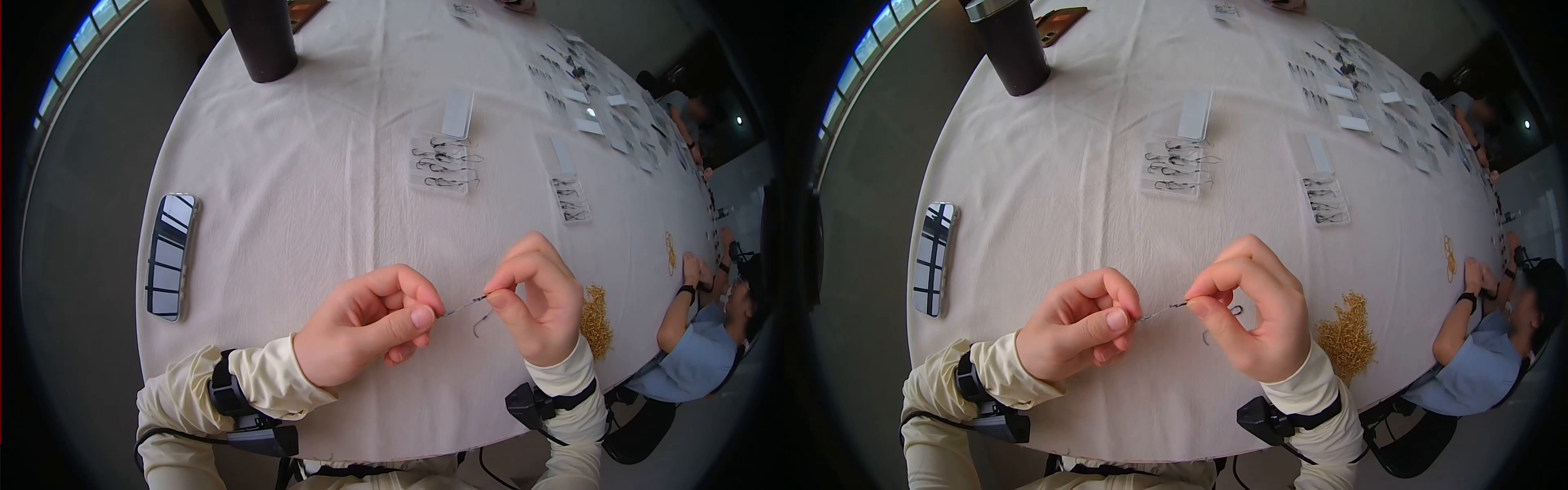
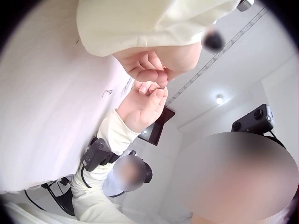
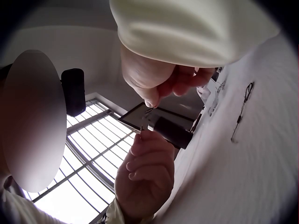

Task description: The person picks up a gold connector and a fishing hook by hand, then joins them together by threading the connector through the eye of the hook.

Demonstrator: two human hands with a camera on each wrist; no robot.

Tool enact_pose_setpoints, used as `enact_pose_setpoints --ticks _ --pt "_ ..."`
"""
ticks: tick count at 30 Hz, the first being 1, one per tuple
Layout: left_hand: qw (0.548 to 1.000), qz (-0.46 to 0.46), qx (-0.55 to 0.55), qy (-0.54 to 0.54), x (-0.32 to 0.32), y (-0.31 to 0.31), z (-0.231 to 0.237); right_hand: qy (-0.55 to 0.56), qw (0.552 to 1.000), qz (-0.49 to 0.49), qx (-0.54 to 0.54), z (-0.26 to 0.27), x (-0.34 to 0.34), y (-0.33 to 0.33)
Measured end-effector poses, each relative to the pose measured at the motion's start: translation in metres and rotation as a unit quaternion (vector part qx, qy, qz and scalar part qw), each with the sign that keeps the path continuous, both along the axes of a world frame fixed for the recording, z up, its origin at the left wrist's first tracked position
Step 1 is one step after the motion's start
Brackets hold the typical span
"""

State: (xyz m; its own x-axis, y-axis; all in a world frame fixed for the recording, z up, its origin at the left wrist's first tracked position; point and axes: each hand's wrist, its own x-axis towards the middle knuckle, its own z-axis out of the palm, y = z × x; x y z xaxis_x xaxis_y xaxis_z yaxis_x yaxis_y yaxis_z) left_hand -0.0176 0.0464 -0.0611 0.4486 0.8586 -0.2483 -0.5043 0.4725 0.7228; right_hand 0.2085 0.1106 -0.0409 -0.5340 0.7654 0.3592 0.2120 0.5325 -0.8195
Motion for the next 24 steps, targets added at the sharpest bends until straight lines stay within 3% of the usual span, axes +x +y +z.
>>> enact_pose_setpoints --ticks 24 --pt "0.999 -0.016 -0.008 0.042 0.003 -0.001 0.009 -0.024 0.999 0.002 0.02 0.005 -0.006 -0.006"
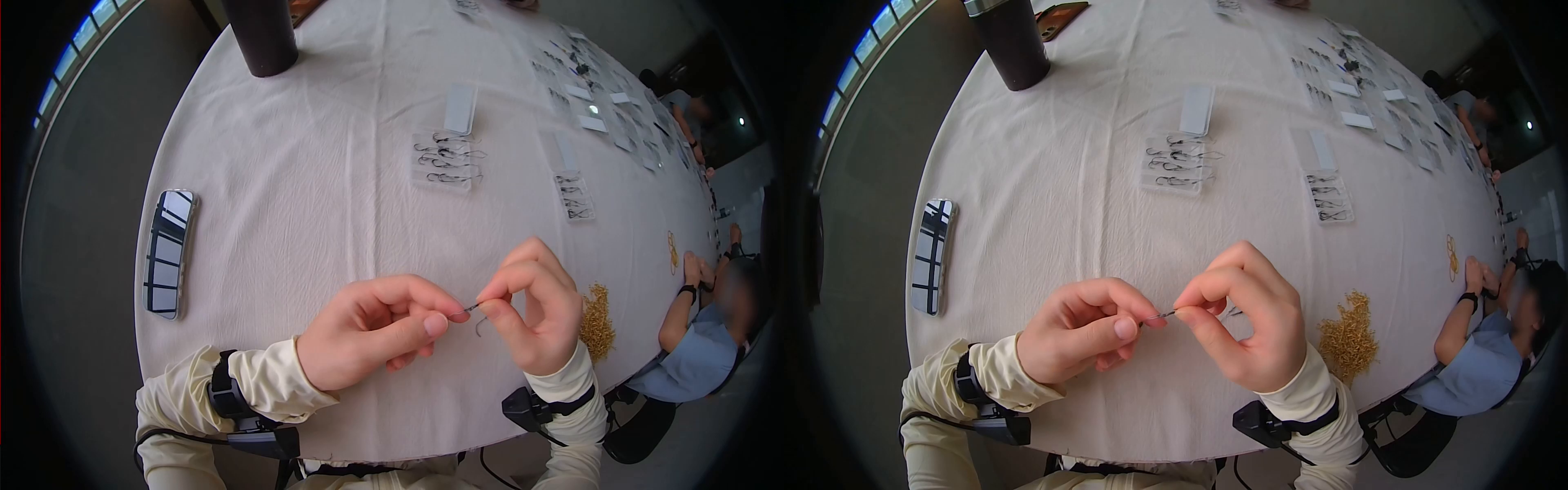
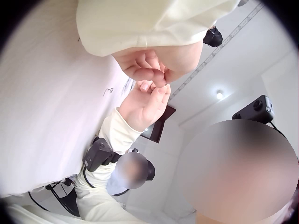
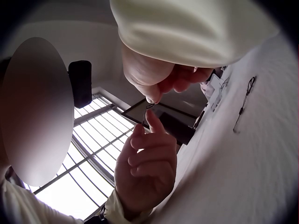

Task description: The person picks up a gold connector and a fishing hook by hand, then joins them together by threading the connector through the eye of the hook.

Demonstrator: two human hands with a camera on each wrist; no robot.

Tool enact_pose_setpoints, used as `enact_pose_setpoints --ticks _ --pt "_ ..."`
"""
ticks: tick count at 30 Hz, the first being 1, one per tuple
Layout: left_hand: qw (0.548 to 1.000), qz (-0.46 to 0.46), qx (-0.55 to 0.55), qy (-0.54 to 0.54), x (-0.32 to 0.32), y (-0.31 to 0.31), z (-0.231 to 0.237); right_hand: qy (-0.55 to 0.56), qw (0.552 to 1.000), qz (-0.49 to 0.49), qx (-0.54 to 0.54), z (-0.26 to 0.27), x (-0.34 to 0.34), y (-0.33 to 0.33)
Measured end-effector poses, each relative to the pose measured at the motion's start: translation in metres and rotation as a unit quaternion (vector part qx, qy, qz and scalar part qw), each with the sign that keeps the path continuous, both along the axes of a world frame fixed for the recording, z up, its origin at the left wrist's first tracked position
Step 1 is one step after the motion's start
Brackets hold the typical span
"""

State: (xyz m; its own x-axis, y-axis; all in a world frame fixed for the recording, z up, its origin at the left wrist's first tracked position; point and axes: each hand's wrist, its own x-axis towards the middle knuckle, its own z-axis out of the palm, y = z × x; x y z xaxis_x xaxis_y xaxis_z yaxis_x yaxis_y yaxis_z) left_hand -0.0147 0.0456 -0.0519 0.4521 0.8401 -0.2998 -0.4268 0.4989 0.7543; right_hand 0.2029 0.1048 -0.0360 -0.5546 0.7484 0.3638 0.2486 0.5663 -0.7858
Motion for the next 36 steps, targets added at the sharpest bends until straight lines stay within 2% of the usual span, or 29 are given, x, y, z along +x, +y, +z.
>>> enact_pose_setpoints --ticks 9,14,18,33,36 --pt "0.999 0.04 -0.016 0.031 0.002 -0.001 -0.003 -0.004 1.0 0.02 0.022 0.002 -0.002 -0.002" --pt "0.995 0.089 -0.035 0.007 0.001 -0.001 -0.008 0.002 0.999 0.018 0.038 0.0 -0.003 -0.002" --pt "0.995 0.09 -0.031 -0.004 0.001 0.0 -0.01 0.006 1.0 0.005 0.03 -0.001 -0.001 -0.001" --pt "1.0 -0.01 0.012 -0.01 -0.001 0.002 -0.003 0.016 0.997 -0.058 0.048 -0.001 0.008 0.005" --pt "0.998 -0.017 0.043 0.03 -0.004 0.002 -0.005 0.012 0.997 -0.06 0.049 0.001 0.01 0.007"
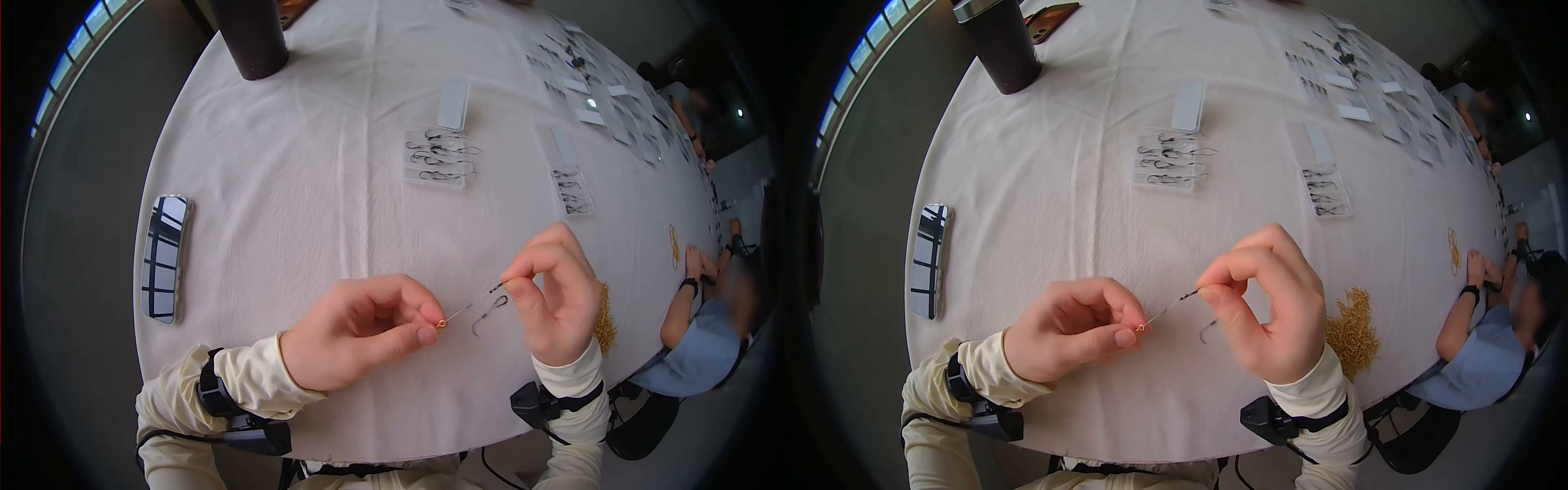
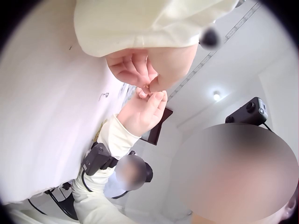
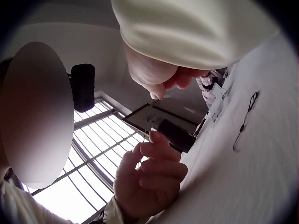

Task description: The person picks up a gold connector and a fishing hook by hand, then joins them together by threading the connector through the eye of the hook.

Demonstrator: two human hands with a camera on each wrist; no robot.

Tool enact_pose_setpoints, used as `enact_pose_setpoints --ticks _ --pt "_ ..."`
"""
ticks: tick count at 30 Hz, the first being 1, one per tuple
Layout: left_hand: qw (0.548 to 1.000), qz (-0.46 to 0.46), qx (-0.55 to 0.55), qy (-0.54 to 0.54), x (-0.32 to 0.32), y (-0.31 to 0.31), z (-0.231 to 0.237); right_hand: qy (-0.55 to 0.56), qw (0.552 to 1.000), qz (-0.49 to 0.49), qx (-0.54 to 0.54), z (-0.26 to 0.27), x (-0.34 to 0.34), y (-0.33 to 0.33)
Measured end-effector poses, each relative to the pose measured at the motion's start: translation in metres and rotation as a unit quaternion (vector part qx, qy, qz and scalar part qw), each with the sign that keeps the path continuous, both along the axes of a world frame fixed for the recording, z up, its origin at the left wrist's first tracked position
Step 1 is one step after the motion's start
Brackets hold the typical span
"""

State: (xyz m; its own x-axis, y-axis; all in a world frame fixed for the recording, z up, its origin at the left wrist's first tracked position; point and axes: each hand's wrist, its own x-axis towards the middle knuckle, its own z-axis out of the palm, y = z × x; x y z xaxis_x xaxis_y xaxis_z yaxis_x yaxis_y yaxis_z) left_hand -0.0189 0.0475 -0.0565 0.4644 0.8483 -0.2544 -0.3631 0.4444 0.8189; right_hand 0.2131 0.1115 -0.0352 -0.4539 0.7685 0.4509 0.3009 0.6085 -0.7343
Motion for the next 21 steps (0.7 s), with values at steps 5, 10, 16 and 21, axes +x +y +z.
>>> enact_pose_setpoints --ticks 5,10,16,21 --pt "0.981 0.024 0.118 0.152 -0.01 0.006 0.001 0.0 0.998 0.018 -0.056 -0.001 0.006 0.005" --pt "0.955 0.029 0.186 0.231 -0.011 0.01 -0.001 -0.018 0.997 0.022 -0.066 -0.003 0.008 0.007" --pt "0.903 0.047 0.296 0.309 -0.013 0.013 0.0 -0.004 0.995 0.031 -0.098 -0.009 0.007 0.01" --pt "0.929 0.009 0.188 0.319 -0.013 0.012 0.004 -0.026 0.996 0.025 -0.084 -0.009 0.002 0.006"
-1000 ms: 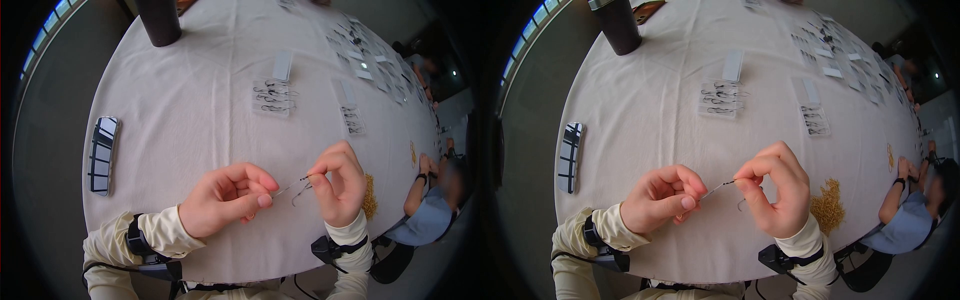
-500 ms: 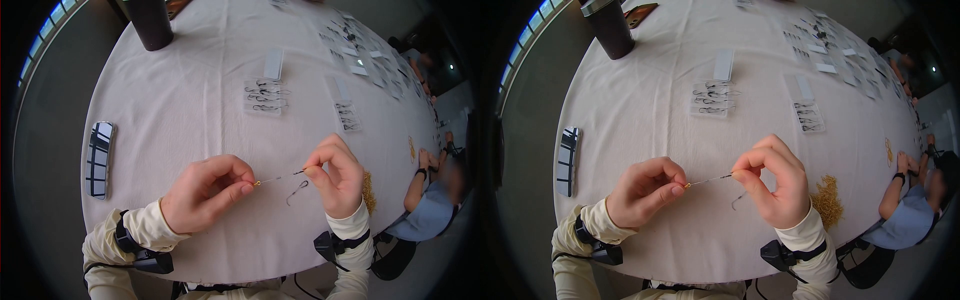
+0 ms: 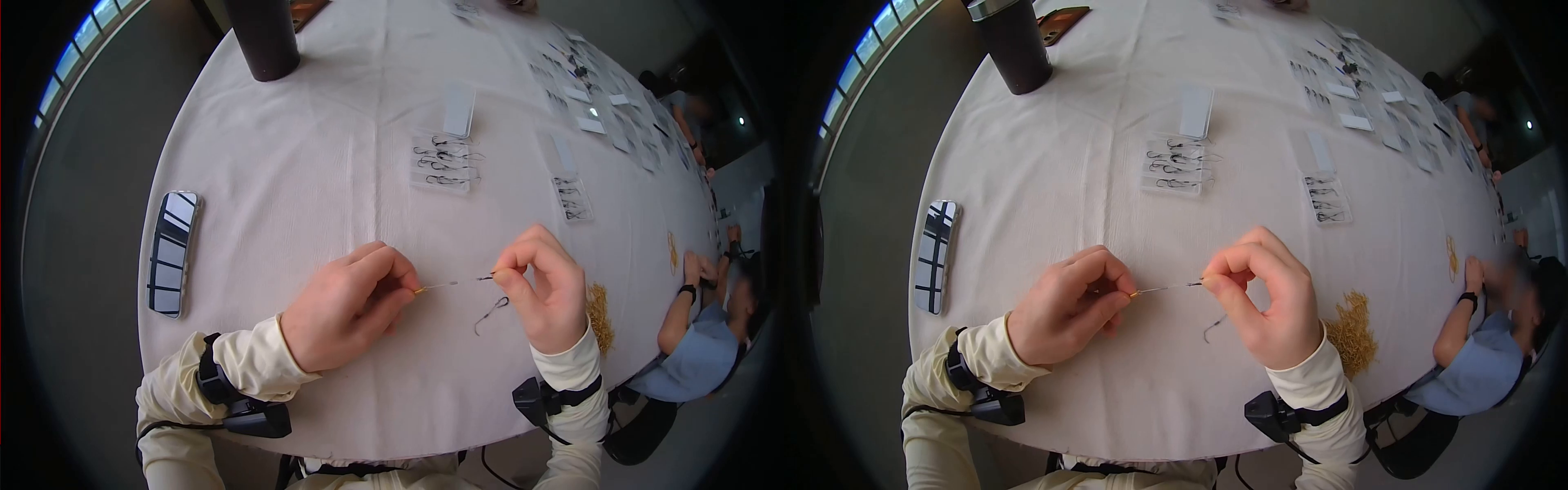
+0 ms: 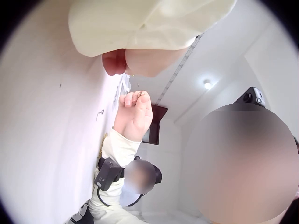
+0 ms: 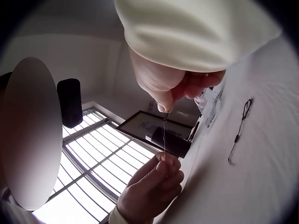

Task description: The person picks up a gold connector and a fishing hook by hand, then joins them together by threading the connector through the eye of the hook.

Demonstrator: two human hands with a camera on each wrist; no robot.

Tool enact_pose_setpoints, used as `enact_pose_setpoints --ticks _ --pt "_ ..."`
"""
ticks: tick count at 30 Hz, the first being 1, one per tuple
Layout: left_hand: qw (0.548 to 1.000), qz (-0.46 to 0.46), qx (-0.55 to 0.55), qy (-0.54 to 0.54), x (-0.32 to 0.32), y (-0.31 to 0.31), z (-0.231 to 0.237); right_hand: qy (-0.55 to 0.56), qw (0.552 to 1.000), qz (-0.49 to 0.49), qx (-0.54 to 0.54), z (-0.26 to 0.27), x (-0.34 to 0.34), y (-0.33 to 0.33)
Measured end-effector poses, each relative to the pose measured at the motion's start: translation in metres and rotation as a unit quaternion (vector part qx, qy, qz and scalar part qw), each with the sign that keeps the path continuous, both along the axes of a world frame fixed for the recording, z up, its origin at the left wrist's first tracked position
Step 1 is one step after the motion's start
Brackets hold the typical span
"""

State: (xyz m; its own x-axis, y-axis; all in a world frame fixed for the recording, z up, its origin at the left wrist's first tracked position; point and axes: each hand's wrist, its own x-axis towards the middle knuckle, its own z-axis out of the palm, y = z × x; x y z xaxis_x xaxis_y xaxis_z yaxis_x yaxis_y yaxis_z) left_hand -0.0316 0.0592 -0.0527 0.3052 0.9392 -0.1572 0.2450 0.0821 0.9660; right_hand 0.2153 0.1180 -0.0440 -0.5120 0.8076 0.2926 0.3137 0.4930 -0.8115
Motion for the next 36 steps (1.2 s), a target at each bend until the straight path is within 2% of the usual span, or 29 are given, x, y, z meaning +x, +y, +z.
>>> enact_pose_setpoints --ticks 3,5,11,14,18,20,23,30,33,35,36 --pt "0.999 0.006 -0.001 -0.04 -0.001 0.001 -0.004 0.007 1.0 -0.029 -0.003 -0.001 -0.004 -0.003" --pt "0.987 0.025 -0.079 -0.139 -0.002 0.003 -0.003 -0.002 1.0 -0.028 -0.007 -0.004 -0.004 -0.005" --pt "0.984 0.074 -0.024 -0.163 0.0 0.001 -0.014 -0.056 0.998 -0.039 -0.004 -0.009 -0.016 -0.017" --pt "0.986 0.088 0.035 -0.141 0.005 -0.003 -0.022 -0.076 0.996 -0.036 -0.012 -0.012 -0.026 -0.024" --pt "0.985 0.087 0.037 -0.144 0.008 -0.004 -0.02 -0.11 0.994 -0.023 -0.017 -0.01 -0.031 -0.031" --pt "0.992 0.047 0.085 -0.079 0.006 -0.004 -0.019 -0.115 0.993 -0.018 0.0 -0.008 -0.025 -0.03" --pt "0.989 0.027 0.132 -0.062 0.006 -0.004 -0.023 -0.13 0.991 -0.019 0.013 0.003 -0.009 -0.019" --pt "0.988 0.012 0.138 -0.066 0.006 -0.004 -0.026 -0.132 0.991 -0.018 0.004 0.021 0.038 0.008" --pt "0.989 0.014 0.135 -0.059 0.005 -0.004 -0.027 -0.164 0.986 0.012 -0.031 0.022 0.041 0.008" --pt "0.987 0.012 0.155 -0.046 0.005 -0.004 -0.027 -0.205 0.973 0.106 0.023 0.021 0.039 0.007" --pt "0.987 0.011 0.154 -0.045 0.005 -0.004 -0.026 -0.204 0.973 0.105 0.022 0.02 0.038 0.005"
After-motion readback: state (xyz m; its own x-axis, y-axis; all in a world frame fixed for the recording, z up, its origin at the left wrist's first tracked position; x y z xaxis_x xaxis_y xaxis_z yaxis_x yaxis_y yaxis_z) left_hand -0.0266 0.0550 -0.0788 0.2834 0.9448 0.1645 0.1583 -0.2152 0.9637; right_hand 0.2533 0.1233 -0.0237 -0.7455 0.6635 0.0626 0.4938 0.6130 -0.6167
